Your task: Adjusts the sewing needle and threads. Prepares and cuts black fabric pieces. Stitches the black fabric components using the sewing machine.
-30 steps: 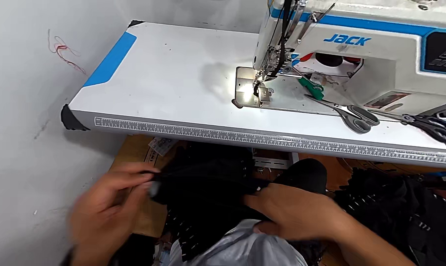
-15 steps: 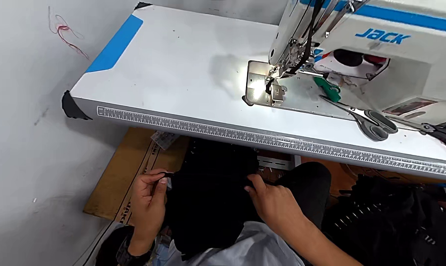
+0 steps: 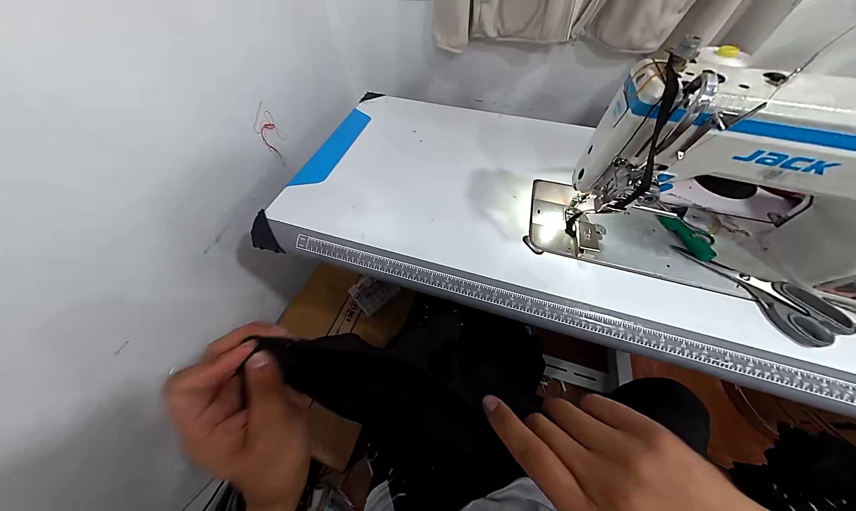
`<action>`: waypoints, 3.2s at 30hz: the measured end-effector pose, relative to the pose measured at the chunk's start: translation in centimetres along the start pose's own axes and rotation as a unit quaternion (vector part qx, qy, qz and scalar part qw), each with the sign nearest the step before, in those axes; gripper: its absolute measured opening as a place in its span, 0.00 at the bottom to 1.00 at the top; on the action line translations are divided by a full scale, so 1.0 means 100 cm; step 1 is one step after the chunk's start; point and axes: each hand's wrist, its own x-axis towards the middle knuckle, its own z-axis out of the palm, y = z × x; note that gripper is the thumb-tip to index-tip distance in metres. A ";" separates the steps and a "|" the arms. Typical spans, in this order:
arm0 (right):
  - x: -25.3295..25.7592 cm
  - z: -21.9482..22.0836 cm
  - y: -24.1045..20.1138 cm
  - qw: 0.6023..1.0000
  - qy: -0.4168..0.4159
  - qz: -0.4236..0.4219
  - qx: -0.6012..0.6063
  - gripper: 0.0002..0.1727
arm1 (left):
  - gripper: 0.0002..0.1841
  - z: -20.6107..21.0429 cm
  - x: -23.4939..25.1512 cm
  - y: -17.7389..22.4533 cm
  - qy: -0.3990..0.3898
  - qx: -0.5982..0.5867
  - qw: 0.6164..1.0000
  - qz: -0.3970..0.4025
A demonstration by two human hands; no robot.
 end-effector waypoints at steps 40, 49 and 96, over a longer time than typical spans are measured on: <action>0.026 0.150 0.113 0.960 -0.024 0.249 0.124 0.38 | 0.20 0.271 0.103 -0.234 -0.686 0.094 0.653 0.308; -0.048 0.121 0.245 0.933 0.075 0.351 -0.015 0.25 | 0.25 0.302 0.048 -0.198 -0.666 0.030 0.669 0.330; -0.032 0.131 0.265 0.811 0.128 0.458 0.340 0.07 | 0.20 0.333 0.023 -0.185 -0.644 0.029 0.720 0.258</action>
